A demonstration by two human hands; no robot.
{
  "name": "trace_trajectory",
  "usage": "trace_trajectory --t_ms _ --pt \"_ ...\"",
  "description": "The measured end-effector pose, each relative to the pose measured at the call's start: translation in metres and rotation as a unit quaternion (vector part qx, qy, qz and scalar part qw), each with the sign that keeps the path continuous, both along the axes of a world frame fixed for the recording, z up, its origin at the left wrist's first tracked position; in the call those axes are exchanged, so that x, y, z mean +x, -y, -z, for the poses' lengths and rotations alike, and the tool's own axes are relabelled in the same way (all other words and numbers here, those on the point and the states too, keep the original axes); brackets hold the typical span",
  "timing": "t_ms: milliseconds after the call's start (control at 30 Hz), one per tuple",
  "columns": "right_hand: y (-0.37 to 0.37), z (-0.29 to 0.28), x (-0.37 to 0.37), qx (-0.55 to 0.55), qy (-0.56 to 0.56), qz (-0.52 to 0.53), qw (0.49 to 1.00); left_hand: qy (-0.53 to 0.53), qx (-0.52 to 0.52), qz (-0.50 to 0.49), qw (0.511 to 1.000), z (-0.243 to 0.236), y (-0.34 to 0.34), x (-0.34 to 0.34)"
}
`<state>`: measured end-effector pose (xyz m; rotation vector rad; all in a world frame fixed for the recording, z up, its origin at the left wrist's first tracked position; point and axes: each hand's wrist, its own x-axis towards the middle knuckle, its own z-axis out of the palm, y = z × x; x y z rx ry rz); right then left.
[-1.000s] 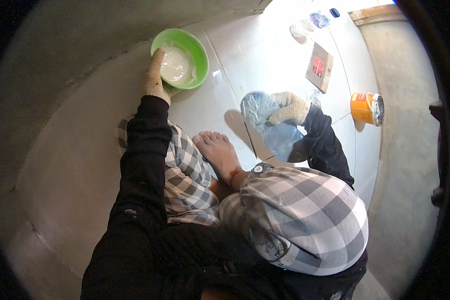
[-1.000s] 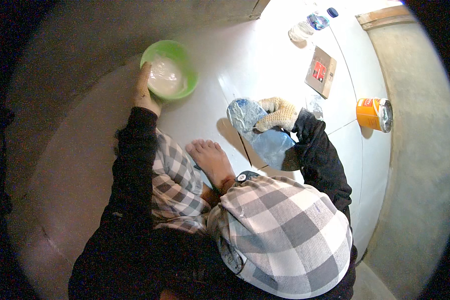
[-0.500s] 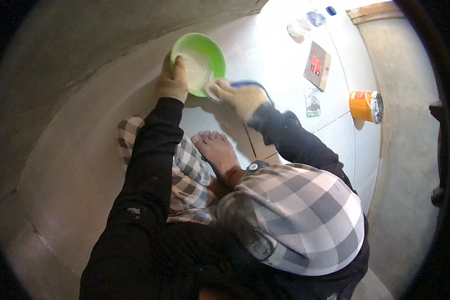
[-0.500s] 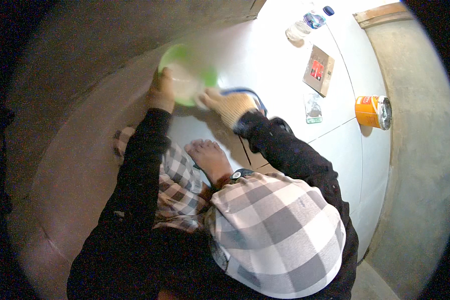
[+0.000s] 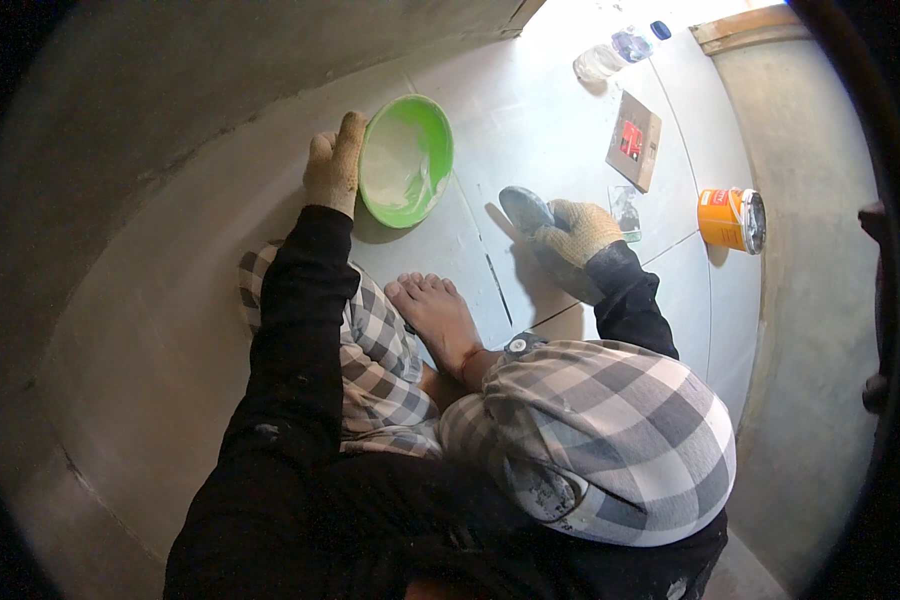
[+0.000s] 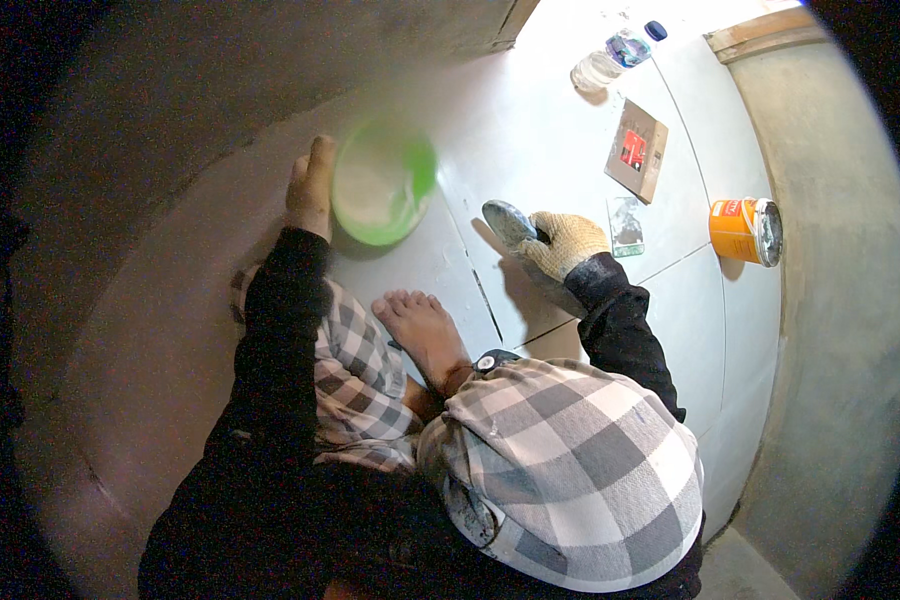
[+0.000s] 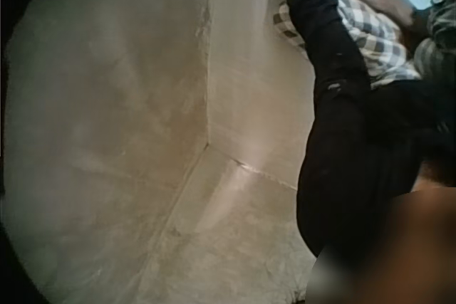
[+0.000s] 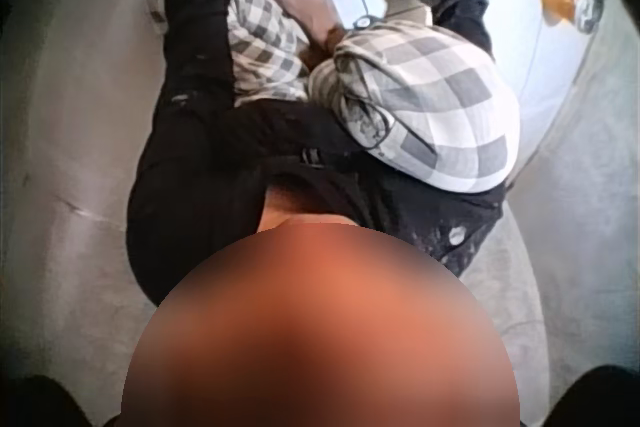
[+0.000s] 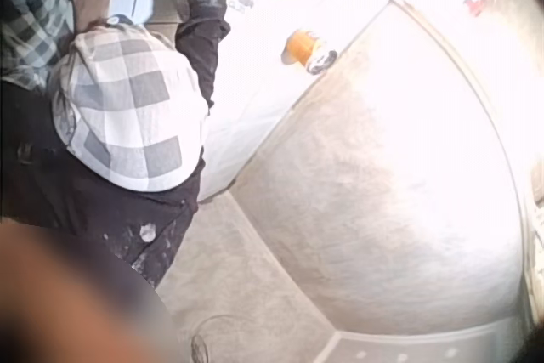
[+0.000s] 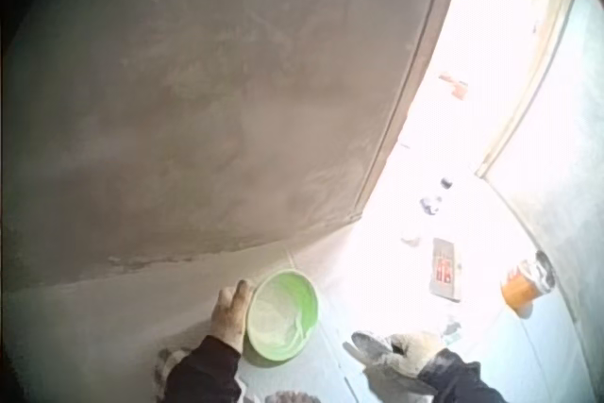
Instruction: The person scoops white grout from a green bowl and applies it to the gaps between floor tiles using a rubber float. They repeatedly smooth the grout along the tile seams.
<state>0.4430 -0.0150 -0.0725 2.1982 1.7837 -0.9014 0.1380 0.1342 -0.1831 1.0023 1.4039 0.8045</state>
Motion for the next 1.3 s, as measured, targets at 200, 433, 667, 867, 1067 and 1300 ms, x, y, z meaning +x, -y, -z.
trace_trajectory --t_ms 200,433,667,867,1067,1300 --pt "0.006 0.022 -0.014 0.1 0.083 -0.108 0.986 0.054 0.083 0.001 0.995 -0.004 0.006 0.006" --pt "0.019 0.051 -0.015 0.223 0.177 -0.196 0.938 0.014 -0.016 0.009 1.0 -0.034 0.003 0.009" --pt "0.002 0.054 0.001 0.18 -0.011 -0.131 0.975 0.07 0.11 0.03 0.991 -0.012 0.01 0.012" --pt "-0.056 0.022 -0.024 0.211 0.029 -0.249 0.945 -0.074 0.272 0.143 0.949 -0.013 0.014 0.011" --pt "-0.078 0.018 -0.066 0.129 0.217 -0.358 0.899 -0.051 0.222 0.112 0.967 -0.029 0.018 0.02" --pt "-0.066 0.016 -0.08 0.052 0.128 -0.36 0.923 -0.124 0.234 0.105 0.958 -0.034 0.021 0.03"
